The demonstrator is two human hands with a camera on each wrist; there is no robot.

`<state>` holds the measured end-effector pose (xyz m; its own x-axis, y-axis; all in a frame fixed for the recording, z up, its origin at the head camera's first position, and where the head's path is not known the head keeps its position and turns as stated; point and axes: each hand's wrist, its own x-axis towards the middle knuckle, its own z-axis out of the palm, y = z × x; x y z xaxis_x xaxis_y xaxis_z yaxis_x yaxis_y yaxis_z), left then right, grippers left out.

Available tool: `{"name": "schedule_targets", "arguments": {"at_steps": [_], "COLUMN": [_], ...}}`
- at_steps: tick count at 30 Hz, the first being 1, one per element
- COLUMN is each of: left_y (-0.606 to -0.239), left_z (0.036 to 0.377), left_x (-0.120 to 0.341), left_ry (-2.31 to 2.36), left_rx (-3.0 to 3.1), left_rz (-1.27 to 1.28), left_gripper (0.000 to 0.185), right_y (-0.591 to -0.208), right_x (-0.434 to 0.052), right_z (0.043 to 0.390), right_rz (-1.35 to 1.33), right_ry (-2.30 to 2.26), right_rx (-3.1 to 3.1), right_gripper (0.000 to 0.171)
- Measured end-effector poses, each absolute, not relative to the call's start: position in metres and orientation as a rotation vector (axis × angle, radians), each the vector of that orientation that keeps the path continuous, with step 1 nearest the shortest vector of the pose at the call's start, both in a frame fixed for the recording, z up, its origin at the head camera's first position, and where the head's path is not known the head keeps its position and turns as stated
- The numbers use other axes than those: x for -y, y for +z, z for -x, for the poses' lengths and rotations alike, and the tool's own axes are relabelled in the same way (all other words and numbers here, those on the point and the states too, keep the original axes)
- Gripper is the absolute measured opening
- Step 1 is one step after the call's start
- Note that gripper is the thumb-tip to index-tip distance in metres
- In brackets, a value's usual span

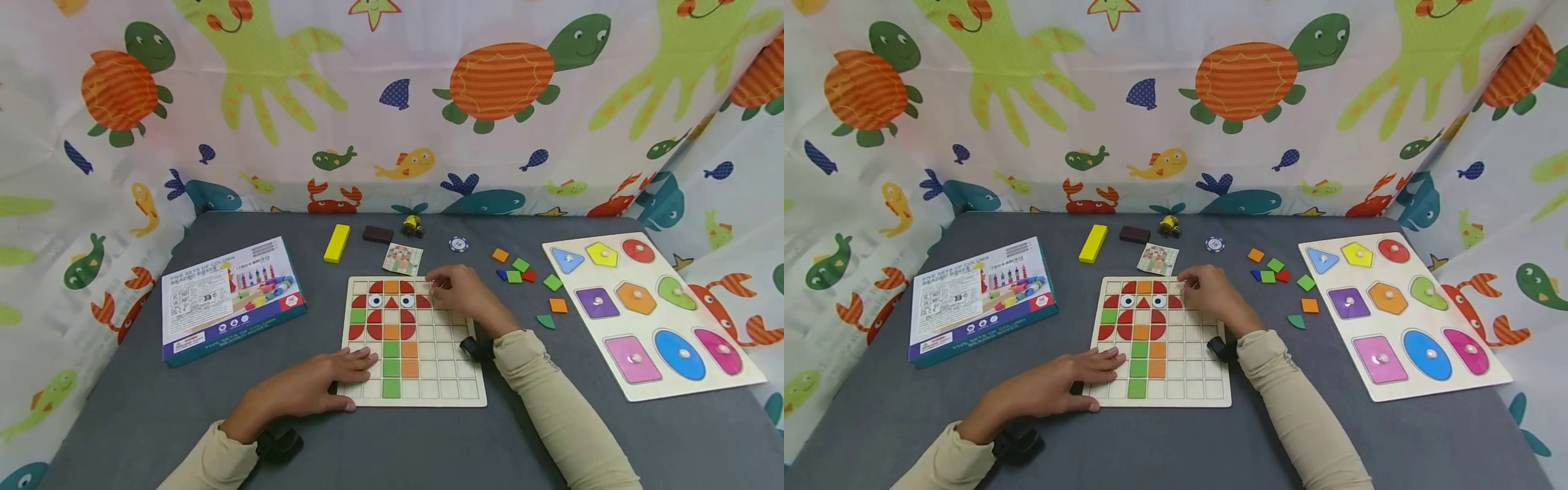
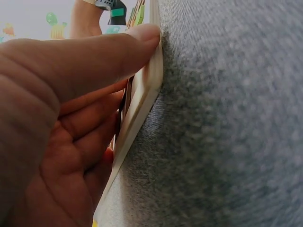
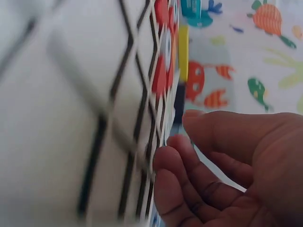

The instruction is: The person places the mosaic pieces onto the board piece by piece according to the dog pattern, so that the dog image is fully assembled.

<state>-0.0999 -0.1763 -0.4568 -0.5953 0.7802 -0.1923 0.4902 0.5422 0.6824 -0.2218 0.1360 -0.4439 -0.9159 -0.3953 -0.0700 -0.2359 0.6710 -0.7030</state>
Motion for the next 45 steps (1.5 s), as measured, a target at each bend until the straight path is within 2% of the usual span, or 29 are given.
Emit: {"name": "schedule_targets", "arguments": {"at_steps": [9,18,22,33,41,45], "left_y": [-0.456,-0.456,-0.455,-0.457,-0.457,-0.456], "left_z": [0.099,0.101,0.102,0.101,0.1,0.099], "left_x": [0.176,0.175,0.174,0.175,0.177,0.176], "left_ry": [0.809,0.831,0.838,0.831,0.829,0.831], "left_rx": [-2.303,-2.295,-2.299,-2.298,-2.307,-2.307], "left_rz": [-1.015,-1.023,-1.024,-1.016,-1.022,-1.015], "left_gripper": [0.058,0.058,0.058,0.058,0.057,0.057], "right_y": [-0.44,-0.433,-0.434,-0.443,-0.431,-0.424], "right_x": [-0.199,-0.256,-0.267,-0.256,-0.22,-0.197], "right_z": [0.241,0.256,0.256,0.251,0.234,0.227], "right_rz": [0.475,0.087,0.055,0.075,0.468,0.578], "right_ry": [-1.086,-0.961,-0.828,-0.89,-0.982,-1.034], "right_rx": [-2.807,-2.907,-2.93,-2.97,-2.874,-2.774], "right_gripper": [0.027,0.034,0.039,0.024,0.024,0.026]}}
